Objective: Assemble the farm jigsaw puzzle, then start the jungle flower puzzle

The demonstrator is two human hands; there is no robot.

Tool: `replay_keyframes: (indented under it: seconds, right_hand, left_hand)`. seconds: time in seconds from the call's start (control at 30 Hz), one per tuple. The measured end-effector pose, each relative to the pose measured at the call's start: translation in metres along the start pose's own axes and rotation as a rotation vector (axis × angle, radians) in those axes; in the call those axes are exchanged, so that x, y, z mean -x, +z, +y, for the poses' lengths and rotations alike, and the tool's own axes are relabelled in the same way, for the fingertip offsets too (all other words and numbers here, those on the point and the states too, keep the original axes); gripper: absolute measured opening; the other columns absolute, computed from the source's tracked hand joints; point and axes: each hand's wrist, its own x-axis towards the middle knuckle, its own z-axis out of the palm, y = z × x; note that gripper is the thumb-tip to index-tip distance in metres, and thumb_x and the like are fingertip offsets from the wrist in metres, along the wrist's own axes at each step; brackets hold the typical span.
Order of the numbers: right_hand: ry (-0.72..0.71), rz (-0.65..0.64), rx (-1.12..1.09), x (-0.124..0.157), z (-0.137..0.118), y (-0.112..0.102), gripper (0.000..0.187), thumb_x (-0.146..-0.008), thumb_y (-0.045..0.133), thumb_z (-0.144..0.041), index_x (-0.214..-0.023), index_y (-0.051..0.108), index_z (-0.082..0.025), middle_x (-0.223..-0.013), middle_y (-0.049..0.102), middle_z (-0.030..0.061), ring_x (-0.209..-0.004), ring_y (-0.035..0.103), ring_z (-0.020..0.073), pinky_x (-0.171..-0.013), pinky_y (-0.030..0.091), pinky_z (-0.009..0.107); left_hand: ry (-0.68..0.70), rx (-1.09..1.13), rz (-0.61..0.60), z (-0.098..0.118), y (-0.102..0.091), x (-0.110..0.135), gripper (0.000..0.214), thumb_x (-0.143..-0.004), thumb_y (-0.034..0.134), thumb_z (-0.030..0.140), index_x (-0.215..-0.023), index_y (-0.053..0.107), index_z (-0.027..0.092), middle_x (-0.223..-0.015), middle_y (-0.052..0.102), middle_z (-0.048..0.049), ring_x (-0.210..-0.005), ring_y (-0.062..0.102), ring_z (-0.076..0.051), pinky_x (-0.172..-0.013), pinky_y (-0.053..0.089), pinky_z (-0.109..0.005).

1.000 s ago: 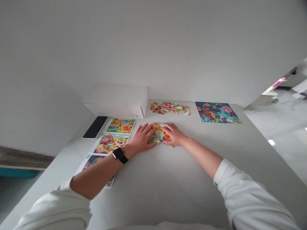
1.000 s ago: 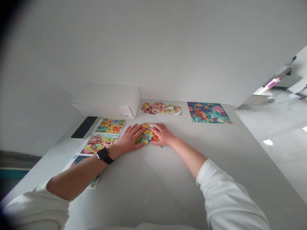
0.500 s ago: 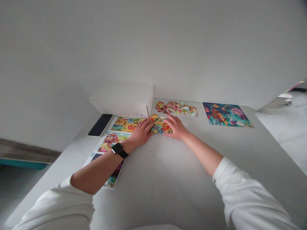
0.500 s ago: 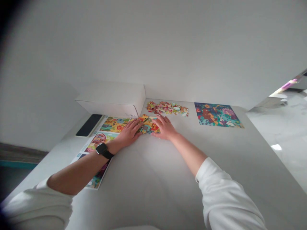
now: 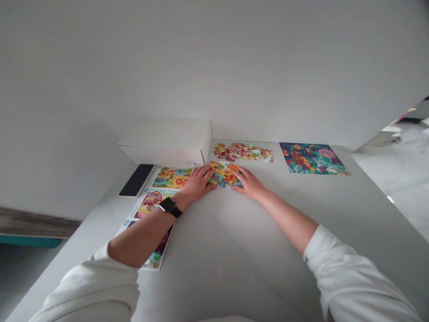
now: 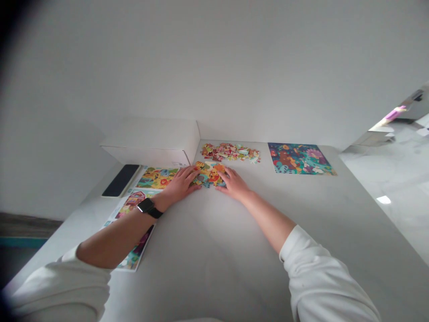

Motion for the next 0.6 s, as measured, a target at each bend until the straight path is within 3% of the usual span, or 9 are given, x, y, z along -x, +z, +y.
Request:
replay_keyframes:
  seconds: [0.13, 0.27, 0.4, 0.6]
  right_hand:
    - [-0.003, 0.020, -0.014, -0.002, -0.001, 0.000, 0.078, -0.099, 0.066, -0.062, -0.165, 0.046, -0.025, -0.169, 0.042, 0.0208, -0.156, 0.042, 0.0412, -0.126, 0.040, 0.064]
    - [0.047, 0.035, -0.002, 0.005, -0.003, -0.007, 0.082, -0.095, 0.071, -0.062, -0.163, 0.049, -0.020, -0.169, 0.042, 0.0229, -0.158, 0.038, 0.0428, -0.127, 0.037, 0.065]
    - [-0.002, -0.001, -0.042, 0.015, 0.001, -0.017, 0.075, -0.095, 0.074, -0.054, -0.159, 0.055, -0.020, -0.163, 0.052, 0.0205, -0.154, 0.045, 0.0384, -0.128, 0.039, 0.060]
    - [-0.012, 0.052, -0.111, 0.017, 0.003, -0.019, 0.066, -0.094, 0.078, -0.044, -0.155, 0.060, -0.025, -0.154, 0.064, 0.0160, -0.149, 0.053, 0.0355, -0.125, 0.042, 0.061]
  left_hand:
    - [-0.019, -0.027, 0.008, 0.002, -0.001, -0.002, 0.067, -0.101, 0.062, 0.055, -0.158, 0.052, 0.021, -0.163, 0.051, -0.0200, -0.152, 0.044, -0.038, -0.125, 0.037, -0.059]
    - [-0.006, -0.063, 0.005, 0.005, -0.007, -0.003, 0.068, -0.100, 0.063, 0.057, -0.158, 0.053, 0.022, -0.161, 0.053, -0.0185, -0.149, 0.047, -0.038, -0.124, 0.039, -0.058]
    - [-0.005, -0.104, -0.021, 0.007, -0.012, -0.007, 0.068, -0.098, 0.065, 0.059, -0.155, 0.055, 0.025, -0.159, 0.056, -0.0166, -0.142, 0.052, -0.039, -0.119, 0.042, -0.058]
    - [-0.035, -0.166, -0.033, 0.008, -0.012, -0.014, 0.064, -0.098, 0.065, 0.057, -0.153, 0.059, 0.025, -0.154, 0.059, -0.0170, -0.137, 0.053, -0.041, -0.116, 0.044, -0.058]
